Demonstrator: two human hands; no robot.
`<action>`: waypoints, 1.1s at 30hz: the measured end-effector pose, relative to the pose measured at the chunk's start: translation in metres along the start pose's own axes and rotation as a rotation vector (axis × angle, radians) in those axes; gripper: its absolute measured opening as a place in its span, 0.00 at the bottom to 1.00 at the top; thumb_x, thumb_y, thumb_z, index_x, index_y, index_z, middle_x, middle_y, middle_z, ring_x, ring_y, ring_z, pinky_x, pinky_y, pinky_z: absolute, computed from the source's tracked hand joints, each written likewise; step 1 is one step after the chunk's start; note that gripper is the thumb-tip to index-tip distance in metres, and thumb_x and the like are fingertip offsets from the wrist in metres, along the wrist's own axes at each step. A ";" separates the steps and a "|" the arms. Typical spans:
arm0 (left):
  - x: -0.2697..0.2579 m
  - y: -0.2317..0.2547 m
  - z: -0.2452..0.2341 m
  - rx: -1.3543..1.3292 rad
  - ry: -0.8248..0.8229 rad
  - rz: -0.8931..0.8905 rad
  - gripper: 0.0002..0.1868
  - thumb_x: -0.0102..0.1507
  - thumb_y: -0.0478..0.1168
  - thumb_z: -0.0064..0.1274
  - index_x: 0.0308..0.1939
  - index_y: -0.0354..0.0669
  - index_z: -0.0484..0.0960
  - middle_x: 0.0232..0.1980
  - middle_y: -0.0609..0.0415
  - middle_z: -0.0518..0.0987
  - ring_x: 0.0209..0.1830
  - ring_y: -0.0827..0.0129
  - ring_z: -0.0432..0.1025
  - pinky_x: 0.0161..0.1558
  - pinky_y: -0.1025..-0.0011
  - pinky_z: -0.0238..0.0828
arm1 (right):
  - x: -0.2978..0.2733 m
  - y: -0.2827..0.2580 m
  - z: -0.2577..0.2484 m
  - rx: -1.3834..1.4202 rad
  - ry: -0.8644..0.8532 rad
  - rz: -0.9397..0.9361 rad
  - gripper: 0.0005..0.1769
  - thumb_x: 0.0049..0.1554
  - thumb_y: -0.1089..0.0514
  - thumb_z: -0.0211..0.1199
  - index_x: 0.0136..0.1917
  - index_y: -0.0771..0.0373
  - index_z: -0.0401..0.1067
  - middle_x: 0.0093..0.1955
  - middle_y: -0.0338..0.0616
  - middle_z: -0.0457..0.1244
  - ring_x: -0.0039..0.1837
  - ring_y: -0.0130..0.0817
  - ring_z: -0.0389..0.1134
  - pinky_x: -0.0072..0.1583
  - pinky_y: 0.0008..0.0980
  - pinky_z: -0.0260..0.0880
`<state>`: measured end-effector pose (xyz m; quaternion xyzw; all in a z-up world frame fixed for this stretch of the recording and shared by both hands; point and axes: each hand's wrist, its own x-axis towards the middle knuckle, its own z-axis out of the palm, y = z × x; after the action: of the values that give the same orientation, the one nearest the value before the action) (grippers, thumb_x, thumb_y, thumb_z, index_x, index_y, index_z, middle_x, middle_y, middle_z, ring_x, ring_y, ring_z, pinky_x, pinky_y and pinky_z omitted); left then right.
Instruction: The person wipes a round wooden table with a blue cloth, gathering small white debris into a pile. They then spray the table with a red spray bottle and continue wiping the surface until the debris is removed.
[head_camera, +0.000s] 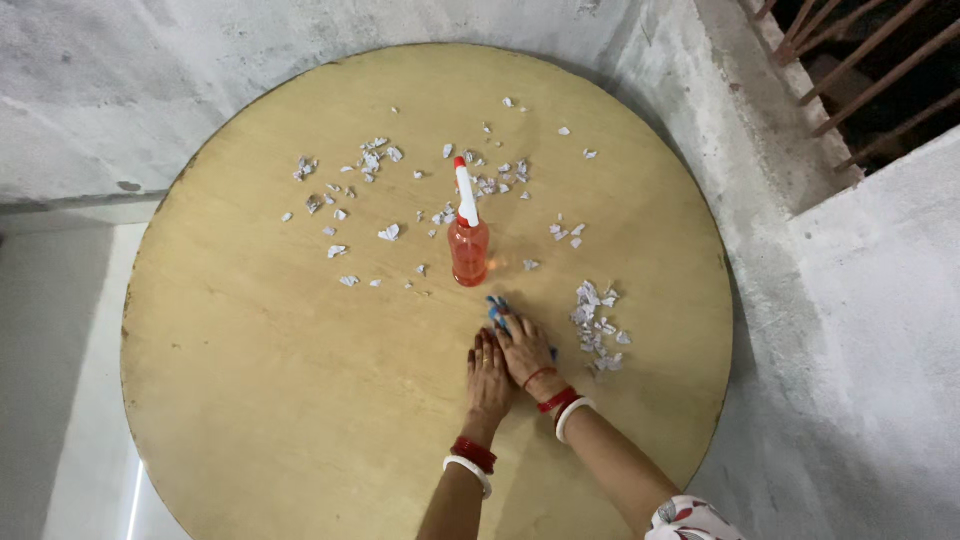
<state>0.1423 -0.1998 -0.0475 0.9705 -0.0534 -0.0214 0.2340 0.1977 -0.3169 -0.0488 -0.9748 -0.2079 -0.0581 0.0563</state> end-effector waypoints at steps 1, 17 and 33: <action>0.001 0.003 0.001 -0.051 -0.007 -0.005 0.42 0.64 0.48 0.47 0.76 0.27 0.51 0.80 0.34 0.48 0.82 0.47 0.42 0.77 0.51 0.38 | 0.000 0.001 0.005 0.002 0.035 0.006 0.22 0.61 0.52 0.53 0.68 0.53 0.70 0.76 0.43 0.55 0.73 0.49 0.56 0.70 0.54 0.60; -0.007 0.031 0.012 0.053 0.023 0.044 0.38 0.65 0.42 0.43 0.75 0.24 0.53 0.81 0.32 0.49 0.81 0.45 0.43 0.77 0.51 0.38 | -0.060 0.102 -0.022 -0.069 0.212 0.332 0.26 0.59 0.62 0.56 0.71 0.57 0.69 0.74 0.51 0.55 0.71 0.54 0.56 0.67 0.52 0.61; 0.009 0.040 0.008 -0.032 -0.042 0.060 0.40 0.64 0.43 0.45 0.75 0.25 0.51 0.82 0.34 0.45 0.83 0.47 0.39 0.77 0.52 0.35 | -0.018 0.118 -0.041 -0.185 0.395 0.357 0.18 0.60 0.55 0.59 0.64 0.50 0.72 0.65 0.52 0.62 0.63 0.54 0.62 0.62 0.51 0.65</action>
<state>0.1475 -0.2396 -0.0369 0.9639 -0.0871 -0.0354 0.2491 0.2266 -0.4365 -0.0209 -0.9668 -0.0117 -0.2548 0.0159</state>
